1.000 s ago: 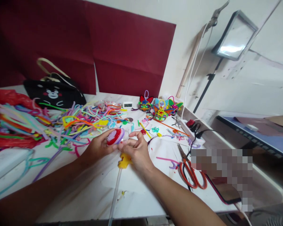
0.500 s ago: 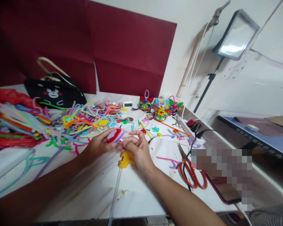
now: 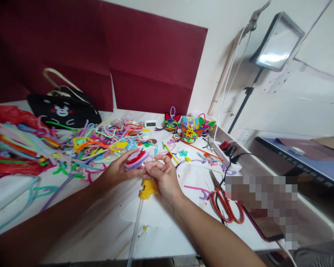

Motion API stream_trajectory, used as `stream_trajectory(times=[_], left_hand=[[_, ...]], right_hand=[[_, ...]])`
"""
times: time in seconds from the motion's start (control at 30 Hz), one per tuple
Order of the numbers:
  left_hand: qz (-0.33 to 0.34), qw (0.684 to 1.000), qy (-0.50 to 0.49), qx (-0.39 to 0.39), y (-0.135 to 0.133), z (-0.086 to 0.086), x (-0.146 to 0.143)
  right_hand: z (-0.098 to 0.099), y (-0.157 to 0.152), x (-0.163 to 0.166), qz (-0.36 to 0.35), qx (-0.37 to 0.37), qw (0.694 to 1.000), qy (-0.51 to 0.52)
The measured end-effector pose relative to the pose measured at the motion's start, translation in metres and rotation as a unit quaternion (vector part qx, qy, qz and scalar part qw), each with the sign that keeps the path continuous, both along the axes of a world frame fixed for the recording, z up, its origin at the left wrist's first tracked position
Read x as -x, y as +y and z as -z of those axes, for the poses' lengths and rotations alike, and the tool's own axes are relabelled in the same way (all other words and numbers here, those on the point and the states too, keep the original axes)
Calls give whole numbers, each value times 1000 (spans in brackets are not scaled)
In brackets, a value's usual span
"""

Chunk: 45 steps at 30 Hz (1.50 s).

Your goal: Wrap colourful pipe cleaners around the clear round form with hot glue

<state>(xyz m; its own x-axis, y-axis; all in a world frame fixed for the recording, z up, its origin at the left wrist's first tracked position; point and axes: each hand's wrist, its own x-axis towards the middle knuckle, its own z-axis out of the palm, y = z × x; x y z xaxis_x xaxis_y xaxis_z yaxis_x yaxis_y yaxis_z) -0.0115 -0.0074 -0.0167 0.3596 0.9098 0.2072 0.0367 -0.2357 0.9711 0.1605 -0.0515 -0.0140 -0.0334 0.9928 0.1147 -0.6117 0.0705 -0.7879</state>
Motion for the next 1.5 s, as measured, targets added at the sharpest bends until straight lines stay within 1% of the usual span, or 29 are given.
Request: stream_trajectory(times=[0.1, 0.23, 0.37, 0.47, 0.6, 0.67, 0.77, 0.9, 1.0, 1.07, 1.13, 1.2, 1.27, 1.33, 1.4, 1.5], left_hand=[[-4, 999, -37, 12, 2, 3, -1], [-18, 998, -66, -17, 5, 4, 1], [-40, 994, -84, -50, 5, -4, 3], [-85, 989, -116, -32, 7, -11, 6], [-165, 963, -212, -2, 19, -16, 15], [-190, 948, -256, 5, 27, -18, 21], [-195, 930, -311, -13, 35, -20, 29], [-201, 922, -331, -18, 39, -23, 35], [-204, 917, -344, -12, 41, -24, 39], [-204, 912, -355, -10, 42, -25, 41], [-203, 908, -366, -5, 43, -26, 43], [-203, 905, -373, 5, 44, -27, 44], [-201, 905, -375, 5, 44, -28, 46], [-202, 905, -374, -11, 45, -30, 48], [-208, 903, -374, -29, 46, -31, 51], [-225, 892, -391, -24, 48, -33, 57]], right_hand=[[2, 1, 1, 2, 0, 1000, -1], [2, 1, 1, 7, 14, 1000, -5], [-4, -1, 0, 17, 28, 999, -21], [-8, -1, -3, 42, 25, 998, -38], [-13, 3, -8, 71, 13, 996, -49], [-14, 5, -10, 79, 5, 995, -56], [-15, 7, -12, 82, -1, 994, -68], [-14, 7, -12, 76, -15, 992, -98], [-12, 8, -11, 76, -26, 984, -160], [-11, 9, -11, 68, -49, 966, -245], [-11, 14, -11, 48, -79, 940, -329], [-13, 22, -9, 28, -106, 915, -388], [-18, 35, -6, 22, -132, 887, -441], [-24, 54, 2, 33, -164, 847, -505], [-31, 75, 12, 49, -193, 799, -568], [-38, 110, 32, 49, -227, 731, -642]])
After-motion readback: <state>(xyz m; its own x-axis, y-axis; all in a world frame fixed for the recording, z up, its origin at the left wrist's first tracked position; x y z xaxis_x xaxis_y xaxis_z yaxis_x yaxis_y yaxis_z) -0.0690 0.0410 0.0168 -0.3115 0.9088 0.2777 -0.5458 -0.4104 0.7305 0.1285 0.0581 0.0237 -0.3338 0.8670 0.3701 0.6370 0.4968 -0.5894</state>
